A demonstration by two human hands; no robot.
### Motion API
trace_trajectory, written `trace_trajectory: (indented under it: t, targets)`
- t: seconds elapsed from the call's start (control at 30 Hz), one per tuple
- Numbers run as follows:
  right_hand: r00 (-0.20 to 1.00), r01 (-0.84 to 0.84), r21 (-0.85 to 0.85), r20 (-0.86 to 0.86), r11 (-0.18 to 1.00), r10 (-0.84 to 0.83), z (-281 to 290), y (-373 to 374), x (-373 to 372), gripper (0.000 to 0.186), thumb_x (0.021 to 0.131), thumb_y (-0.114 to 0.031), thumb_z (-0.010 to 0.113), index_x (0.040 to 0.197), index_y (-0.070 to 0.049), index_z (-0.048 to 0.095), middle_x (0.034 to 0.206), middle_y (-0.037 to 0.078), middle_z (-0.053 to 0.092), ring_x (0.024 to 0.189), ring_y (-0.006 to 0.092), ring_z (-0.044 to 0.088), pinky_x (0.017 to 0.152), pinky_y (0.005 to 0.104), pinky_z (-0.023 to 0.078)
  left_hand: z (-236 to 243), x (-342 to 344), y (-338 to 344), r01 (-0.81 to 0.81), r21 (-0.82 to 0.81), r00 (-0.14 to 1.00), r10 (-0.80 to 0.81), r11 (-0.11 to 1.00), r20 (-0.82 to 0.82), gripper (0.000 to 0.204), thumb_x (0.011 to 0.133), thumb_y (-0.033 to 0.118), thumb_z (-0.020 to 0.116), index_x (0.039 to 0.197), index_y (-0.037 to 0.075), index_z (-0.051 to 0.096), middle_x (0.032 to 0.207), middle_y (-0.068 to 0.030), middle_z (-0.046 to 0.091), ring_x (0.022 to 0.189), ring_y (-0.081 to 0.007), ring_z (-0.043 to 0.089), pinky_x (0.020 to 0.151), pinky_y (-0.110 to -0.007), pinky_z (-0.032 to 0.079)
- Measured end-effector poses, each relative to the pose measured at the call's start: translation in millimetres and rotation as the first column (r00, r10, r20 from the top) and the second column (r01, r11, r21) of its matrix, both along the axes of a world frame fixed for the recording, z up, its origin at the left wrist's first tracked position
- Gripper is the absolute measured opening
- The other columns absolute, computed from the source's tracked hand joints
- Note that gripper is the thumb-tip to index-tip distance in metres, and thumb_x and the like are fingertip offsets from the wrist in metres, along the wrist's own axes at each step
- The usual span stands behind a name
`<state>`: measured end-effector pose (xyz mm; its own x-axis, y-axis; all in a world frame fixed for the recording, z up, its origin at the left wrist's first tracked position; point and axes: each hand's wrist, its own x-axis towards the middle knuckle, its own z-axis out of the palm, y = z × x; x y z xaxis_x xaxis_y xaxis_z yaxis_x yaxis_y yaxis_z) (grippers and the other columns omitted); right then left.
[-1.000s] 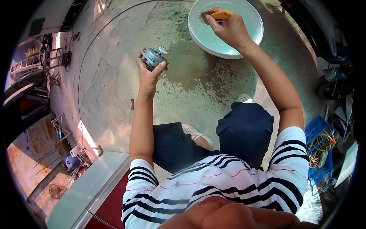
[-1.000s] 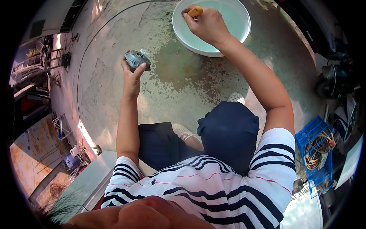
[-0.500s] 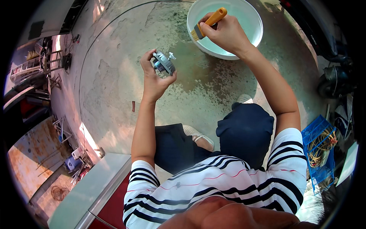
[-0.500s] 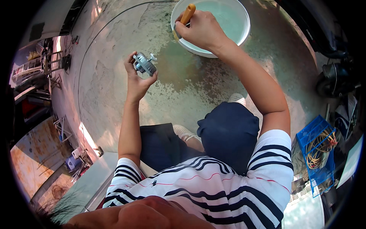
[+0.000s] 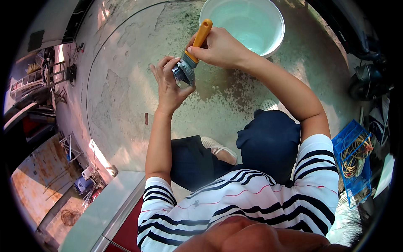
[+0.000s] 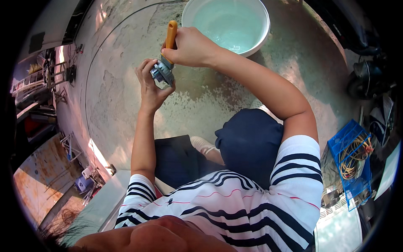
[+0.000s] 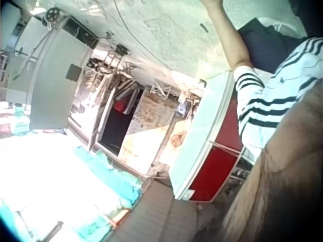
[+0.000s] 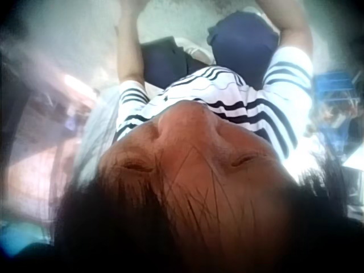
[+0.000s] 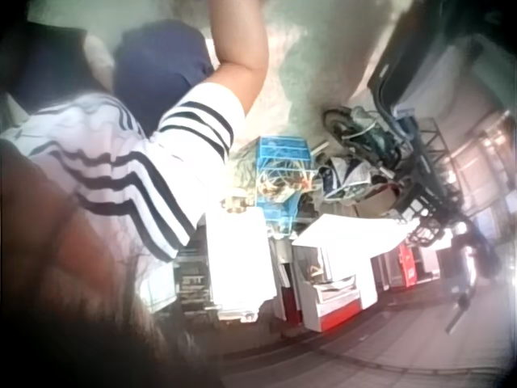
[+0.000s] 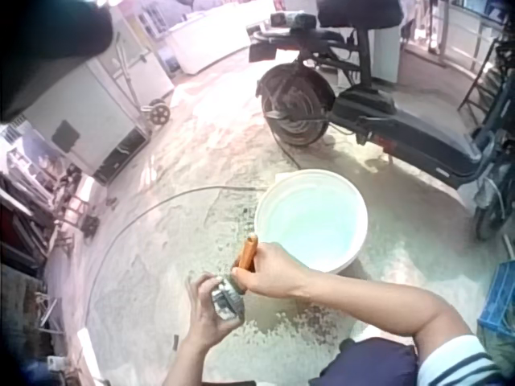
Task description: The person manipulates a fan motor housing by removing small fasteners and then cleans the motor components with a brush and a bucket of water.
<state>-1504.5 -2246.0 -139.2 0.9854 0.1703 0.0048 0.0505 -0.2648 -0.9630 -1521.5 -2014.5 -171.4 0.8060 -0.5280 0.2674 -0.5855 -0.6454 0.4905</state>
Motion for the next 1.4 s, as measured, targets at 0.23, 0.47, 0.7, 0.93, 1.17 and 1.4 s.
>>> trace_trajectory:
  t: [0.23, 0.47, 0.7, 0.93, 1.17, 1.4]
  targets:
    - [1.000, -0.001, 0.035, -0.019, 0.999, 0.001, -9.7, -5.1, 8.8, 0.029, 0.084, -0.027, 0.063, 0.097, -0.002, 0.072, 0.085, 0.012, 0.070, 0.074, 0.0204, 0.067, 0.070, 0.0315, 0.052, 5.8, -0.2, -5.3, 0.020, 0.073, 1.000, -0.022, 0.997, 0.019, 0.085, 0.057, 0.014, 0.081, 0.131, 0.019, 0.040, 0.125, -0.0103, 0.046, 0.119, -0.0323, 0.046, 0.110, -0.062, 0.015]
    - [0.997, -0.024, 0.108, -0.071, 0.994, 0.032, -30.4, -6.0, 12.1, 0.033, 0.081, -0.031, 0.064, 0.093, -0.002, 0.072, 0.084, 0.016, 0.071, 0.079, 0.0301, 0.068, 0.073, 0.0365, 0.053, 8.1, -5.0, -10.3, 0.032, 0.118, 0.999, -0.033, 0.993, 0.007, 0.087, 0.055, 0.011, 0.080, 0.132, 0.018, 0.040, 0.124, -0.0102, 0.046, 0.119, -0.0321, 0.045, 0.109, -0.064, 0.014]
    - [0.988, 0.151, -0.284, 0.085, 0.947, -0.132, -22.2, -29.0, 18.7, 0.028, 0.085, -0.029, 0.064, 0.093, -0.003, 0.072, 0.086, 0.017, 0.070, 0.081, 0.0271, 0.068, 0.074, 0.0372, 0.053, -3.2, -4.8, -1.9, -0.194, 0.015, 0.950, 0.191, 0.981, -0.248, 0.086, 0.062, 0.016, 0.080, 0.136, 0.009, 0.037, 0.127, -0.0142, 0.043, 0.119, -0.0316, 0.045, 0.109, -0.049, 0.027]
    - [0.900, 0.424, -0.503, 0.137, 0.753, -0.415, -106.8, -75.1, 61.7, 0.025, 0.086, -0.027, 0.064, 0.093, -0.004, 0.072, 0.085, 0.018, 0.070, 0.081, 0.0288, 0.069, 0.073, 0.0396, 0.053, -16.6, 13.2, 25.3, -0.667, 0.030, 0.253, 0.264, 0.745, -0.931, 0.080, 0.077, 0.052, 0.069, 0.137, 0.009, 0.039, 0.122, -0.0126, 0.055, 0.106, -0.0260, 0.058, 0.092, -0.038, 0.040]
    - [0.951, 0.084, -0.538, -0.208, 0.839, -0.229, -154.3, -87.5, 61.7, 0.029, 0.080, -0.024, 0.063, 0.091, 0.001, 0.069, 0.089, 0.022, 0.069, 0.086, 0.0362, 0.067, 0.079, 0.0440, 0.053, -7.5, 12.8, 26.7, -0.753, 0.028, -0.071, -0.039, 0.658, -0.997, 0.057, 0.083, 0.061, 0.058, 0.115, 0.014, 0.059, 0.108, -0.0060, 0.062, 0.099, -0.0292, 0.063, 0.088, -0.039, 0.042]
    - [0.963, 0.223, -0.384, -0.055, 0.896, -0.264, -100.6, -84.3, 33.7, 0.029, 0.084, -0.027, 0.064, 0.098, -0.004, 0.071, 0.088, 0.015, 0.071, 0.082, 0.0261, 0.068, 0.075, 0.0362, 0.052, -9.3, 12.3, 25.7, -0.786, -0.033, -0.233, -0.345, 0.618, -0.909, 0.071, 0.084, 0.064, 0.054, 0.118, 0.002, 0.056, 0.109, -0.0115, 0.063, 0.099, -0.0324, 0.064, 0.089, -0.044, 0.048]
